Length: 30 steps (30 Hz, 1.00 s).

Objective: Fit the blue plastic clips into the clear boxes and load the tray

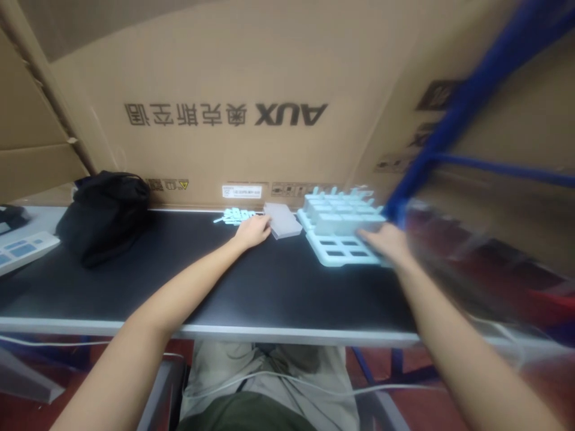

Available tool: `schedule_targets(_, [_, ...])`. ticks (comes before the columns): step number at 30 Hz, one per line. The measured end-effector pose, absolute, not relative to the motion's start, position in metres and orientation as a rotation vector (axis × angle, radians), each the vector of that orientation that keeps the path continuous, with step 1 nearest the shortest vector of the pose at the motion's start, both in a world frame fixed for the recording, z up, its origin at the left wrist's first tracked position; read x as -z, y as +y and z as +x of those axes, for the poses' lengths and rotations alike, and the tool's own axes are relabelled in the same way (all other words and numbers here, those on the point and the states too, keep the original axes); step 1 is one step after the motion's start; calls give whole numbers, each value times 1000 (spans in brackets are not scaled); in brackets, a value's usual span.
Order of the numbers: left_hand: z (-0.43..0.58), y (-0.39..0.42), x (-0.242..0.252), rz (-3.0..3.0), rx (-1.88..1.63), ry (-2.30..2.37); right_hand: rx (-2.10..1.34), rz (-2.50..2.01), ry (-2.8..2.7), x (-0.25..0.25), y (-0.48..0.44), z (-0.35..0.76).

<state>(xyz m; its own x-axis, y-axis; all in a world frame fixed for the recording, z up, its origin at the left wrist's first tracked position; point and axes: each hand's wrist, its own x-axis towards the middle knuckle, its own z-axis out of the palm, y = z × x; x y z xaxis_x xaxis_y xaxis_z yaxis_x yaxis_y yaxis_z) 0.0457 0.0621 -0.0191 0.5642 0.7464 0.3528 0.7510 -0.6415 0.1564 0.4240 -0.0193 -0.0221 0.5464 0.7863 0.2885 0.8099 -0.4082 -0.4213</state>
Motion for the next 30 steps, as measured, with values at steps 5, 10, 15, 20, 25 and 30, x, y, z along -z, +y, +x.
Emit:
schedule_targets(5, [46,63,20,-2784,652,-1328,56,-2439,-1353,16,-17,417])
schedule_targets(10, [45,66,23,-2782,688,-1332,100,-2466,-1393,15,-16,410])
schedule_targets(15, [43,66,24,-2788,723,-1329,119,-2416,-1385,17,-15,408])
schedule_targets(20, [35,62,21,-2753,781,-1355,119,-2384,-1350,17,-17,400])
schedule_targets(25, [17,61,21,-2715,812,-1356,114,-2353,-1256,9,-23,389])
schedule_targets(30, [-24,57,13,-2646,889,-1275,89,-2254,-1092,-8,-36,398])
